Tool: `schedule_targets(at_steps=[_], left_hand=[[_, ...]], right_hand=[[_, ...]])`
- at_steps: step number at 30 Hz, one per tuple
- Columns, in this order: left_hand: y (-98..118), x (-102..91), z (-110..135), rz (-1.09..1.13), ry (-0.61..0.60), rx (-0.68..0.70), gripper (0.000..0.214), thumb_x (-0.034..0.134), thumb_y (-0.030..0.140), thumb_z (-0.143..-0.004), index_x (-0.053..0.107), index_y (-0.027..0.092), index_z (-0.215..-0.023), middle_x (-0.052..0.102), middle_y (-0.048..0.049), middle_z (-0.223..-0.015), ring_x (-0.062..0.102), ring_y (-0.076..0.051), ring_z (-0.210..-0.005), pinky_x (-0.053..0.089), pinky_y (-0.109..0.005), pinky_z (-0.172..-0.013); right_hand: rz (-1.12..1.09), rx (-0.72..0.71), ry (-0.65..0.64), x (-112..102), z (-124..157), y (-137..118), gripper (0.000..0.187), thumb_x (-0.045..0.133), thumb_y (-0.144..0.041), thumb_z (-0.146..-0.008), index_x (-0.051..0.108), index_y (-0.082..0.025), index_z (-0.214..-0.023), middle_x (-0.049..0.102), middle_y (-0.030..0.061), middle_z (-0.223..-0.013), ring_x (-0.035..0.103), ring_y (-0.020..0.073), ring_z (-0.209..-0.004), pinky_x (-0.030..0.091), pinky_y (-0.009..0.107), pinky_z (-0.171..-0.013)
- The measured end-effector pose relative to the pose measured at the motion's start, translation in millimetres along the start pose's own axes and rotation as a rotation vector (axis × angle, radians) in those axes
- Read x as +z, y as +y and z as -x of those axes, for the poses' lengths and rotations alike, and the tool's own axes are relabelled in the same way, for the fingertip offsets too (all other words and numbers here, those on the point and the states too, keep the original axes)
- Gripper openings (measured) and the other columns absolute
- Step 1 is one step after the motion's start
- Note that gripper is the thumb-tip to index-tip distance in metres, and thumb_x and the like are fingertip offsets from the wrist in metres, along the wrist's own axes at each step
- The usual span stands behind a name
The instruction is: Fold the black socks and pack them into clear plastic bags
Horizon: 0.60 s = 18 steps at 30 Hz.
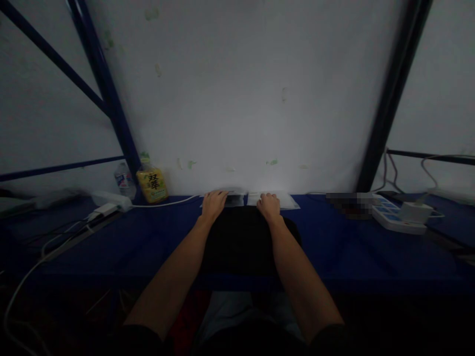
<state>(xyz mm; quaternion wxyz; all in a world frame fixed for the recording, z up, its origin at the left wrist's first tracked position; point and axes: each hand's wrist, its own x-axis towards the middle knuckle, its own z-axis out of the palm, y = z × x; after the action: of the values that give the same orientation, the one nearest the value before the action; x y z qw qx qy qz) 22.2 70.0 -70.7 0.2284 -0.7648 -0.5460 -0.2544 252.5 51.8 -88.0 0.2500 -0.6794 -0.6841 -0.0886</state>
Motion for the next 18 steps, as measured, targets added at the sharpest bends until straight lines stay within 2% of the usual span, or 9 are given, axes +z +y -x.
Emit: schedule_targets(at_steps=[2, 4, 7, 10, 13, 18], left_hand=[[4.1, -5.4, 0.2, 0.013, 0.043, 0.024, 0.032, 0.037, 0.024, -0.097, 0.059, 0.026, -0.120, 0.064, -0.0079, -0.111, 0.054, -0.023, -0.107, 0.034, -0.038, -0.094], [7.9, -9.6, 0.8, 0.040, 0.066, 0.070, 0.031, 0.036, 0.024, -0.097, 0.059, 0.024, -0.119, 0.063, -0.0079, -0.110, 0.054, -0.022, -0.106, 0.034, -0.036, -0.094], [13.5, -13.9, 1.7, 0.078, 0.101, 0.147, 0.028, 0.038, 0.025, -0.096, 0.061, 0.021, -0.113, 0.062, -0.0085, -0.109, 0.053, -0.022, -0.105, 0.034, -0.036, -0.094], [21.8, -16.2, 1.4, 0.089, 0.126, 0.250, 0.027, 0.044, 0.028, -0.094, 0.059, 0.019, -0.114, 0.061, -0.0092, -0.112, 0.051, -0.023, -0.107, 0.034, -0.036, -0.094], [32.8, -16.4, -0.2, 0.062, 0.082, 0.410, 0.025, 0.046, 0.030, -0.094, 0.058, 0.020, -0.115, 0.060, -0.0082, -0.112, 0.051, -0.023, -0.106, 0.034, -0.036, -0.092], [42.5, -15.7, -2.4, 0.003, 0.045, 0.477, 0.023, 0.041, 0.028, -0.098, 0.062, 0.020, -0.102, 0.063, -0.0072, -0.100, 0.053, -0.022, -0.098, 0.035, -0.034, -0.083]], right_hand=[[-0.098, -0.098, 0.066, -3.3, -2.4, -5.7, 0.042, 0.045, -0.031, -0.092, 0.051, -0.017, -0.132, 0.062, 0.0125, -0.117, 0.053, 0.0234, -0.111, 0.041, 0.033, -0.092], [-0.201, -0.187, 0.062, -5.4, -5.6, -11.6, 0.045, 0.045, -0.029, -0.093, 0.045, -0.019, -0.137, 0.064, 0.0088, -0.117, 0.056, 0.0195, -0.106, 0.041, 0.030, -0.092], [-0.273, -0.223, 0.025, -5.7, -9.7, -16.9, 0.036, 0.042, -0.026, -0.095, 0.057, -0.020, -0.126, 0.066, 0.0059, -0.114, 0.061, 0.0169, -0.099, 0.042, 0.026, -0.089], [-0.230, -0.237, 0.001, -6.0, -9.9, -18.6, 0.032, 0.042, -0.028, -0.095, 0.065, -0.019, -0.115, 0.068, 0.0065, -0.112, 0.061, 0.0179, -0.101, 0.041, 0.025, -0.089], [-0.126, -0.268, -0.053, -9.4, -5.9, -21.0, 0.030, 0.043, -0.030, -0.095, 0.067, -0.020, -0.110, 0.069, 0.0081, -0.109, 0.060, 0.0197, -0.105, 0.040, 0.026, -0.090], [-0.039, -0.328, -0.047, -19.4, 2.6, -26.9, 0.035, 0.039, -0.027, -0.096, 0.058, -0.025, -0.125, 0.066, 0.0083, -0.113, 0.060, 0.0191, -0.104, 0.041, 0.026, -0.087]])
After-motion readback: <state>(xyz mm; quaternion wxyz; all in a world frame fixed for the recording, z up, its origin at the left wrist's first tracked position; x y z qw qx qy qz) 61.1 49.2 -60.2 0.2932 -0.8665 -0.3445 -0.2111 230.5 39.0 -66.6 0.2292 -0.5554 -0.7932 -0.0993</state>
